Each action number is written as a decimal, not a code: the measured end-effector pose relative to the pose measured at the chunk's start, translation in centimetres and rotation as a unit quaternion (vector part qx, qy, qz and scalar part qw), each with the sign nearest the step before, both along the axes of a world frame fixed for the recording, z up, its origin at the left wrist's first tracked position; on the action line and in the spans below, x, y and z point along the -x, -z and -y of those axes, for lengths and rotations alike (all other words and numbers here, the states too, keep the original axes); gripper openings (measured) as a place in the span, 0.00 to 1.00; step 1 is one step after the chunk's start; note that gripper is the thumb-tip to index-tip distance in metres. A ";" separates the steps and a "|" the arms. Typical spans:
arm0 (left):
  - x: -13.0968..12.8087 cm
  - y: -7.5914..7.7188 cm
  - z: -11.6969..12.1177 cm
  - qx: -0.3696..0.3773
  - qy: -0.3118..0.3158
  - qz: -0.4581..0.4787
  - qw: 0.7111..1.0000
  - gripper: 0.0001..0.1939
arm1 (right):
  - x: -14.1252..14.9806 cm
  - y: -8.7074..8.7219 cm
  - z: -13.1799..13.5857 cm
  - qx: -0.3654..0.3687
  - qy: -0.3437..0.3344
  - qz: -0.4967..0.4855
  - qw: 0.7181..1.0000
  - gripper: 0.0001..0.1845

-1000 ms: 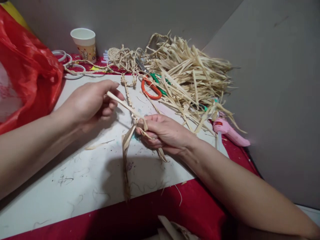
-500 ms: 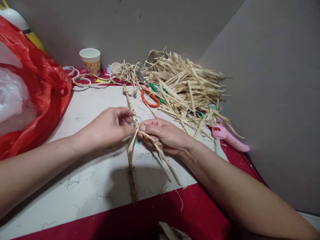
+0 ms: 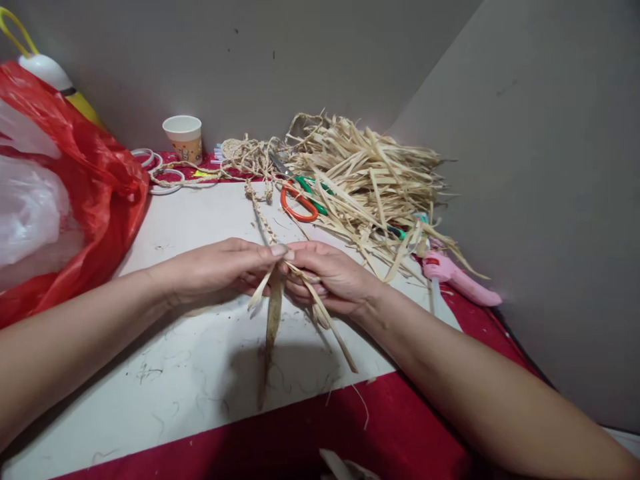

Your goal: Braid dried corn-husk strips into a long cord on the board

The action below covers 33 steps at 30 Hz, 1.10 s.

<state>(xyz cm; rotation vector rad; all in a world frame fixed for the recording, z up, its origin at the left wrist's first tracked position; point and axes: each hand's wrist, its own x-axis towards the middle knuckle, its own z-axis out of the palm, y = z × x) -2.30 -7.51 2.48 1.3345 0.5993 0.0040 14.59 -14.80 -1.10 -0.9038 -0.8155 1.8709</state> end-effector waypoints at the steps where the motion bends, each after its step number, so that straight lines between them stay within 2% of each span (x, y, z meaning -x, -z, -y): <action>1: -0.1 0.3 0.1 0.037 -0.005 0.017 0.999 0.15 | 0.0 0.1 0.0 -0.002 0.001 0.002 1.000 0.11; 3: -0.2 0.8 0.1 0.091 -0.014 0.031 0.995 0.09 | 0.0 0.3 -0.1 -0.006 -0.001 0.010 1.000 0.12; 6: -0.3 1.5 0.2 0.114 -0.052 0.040 0.991 0.02 | 0.1 0.3 -0.1 -0.007 -0.008 0.018 1.000 0.11; 10: -0.4 1.8 0.2 0.128 -0.094 0.046 0.986 0.01 | 0.2 0.2 0.0 0.002 -0.010 0.023 1.000 0.10; 15: -0.5 1.6 0.2 0.145 -0.088 0.017 0.985 0.02 | 0.4 0.0 0.0 -0.004 -0.013 0.055 0.998 0.10; 18: -0.4 1.3 0.4 0.091 -0.088 0.002 0.992 0.05 | 0.4 0.0 0.0 -0.013 -0.023 0.085 0.996 0.11; 21: -0.4 1.1 0.7 -0.009 -0.075 -0.035 0.997 0.07 | 0.5 0.1 0.0 -0.016 -0.035 0.112 0.993 0.13; 27: -0.2 1.5 1.0 -0.164 -0.064 -0.061 0.982 0.12 | 0.7 0.2 0.2 -0.018 -0.031 0.134 0.990 0.18; 30: -0.2 1.3 0.9 -0.185 -0.059 -0.066 0.979 0.13 | 0.8 0.1 0.3 -0.029 -0.038 0.147 0.988 0.16; 33: -0.1 1.0 0.6 -0.146 -0.039 -0.072 0.986 0.14 | 0.7 0.0 0.3 -0.046 -0.048 0.160 0.985 0.14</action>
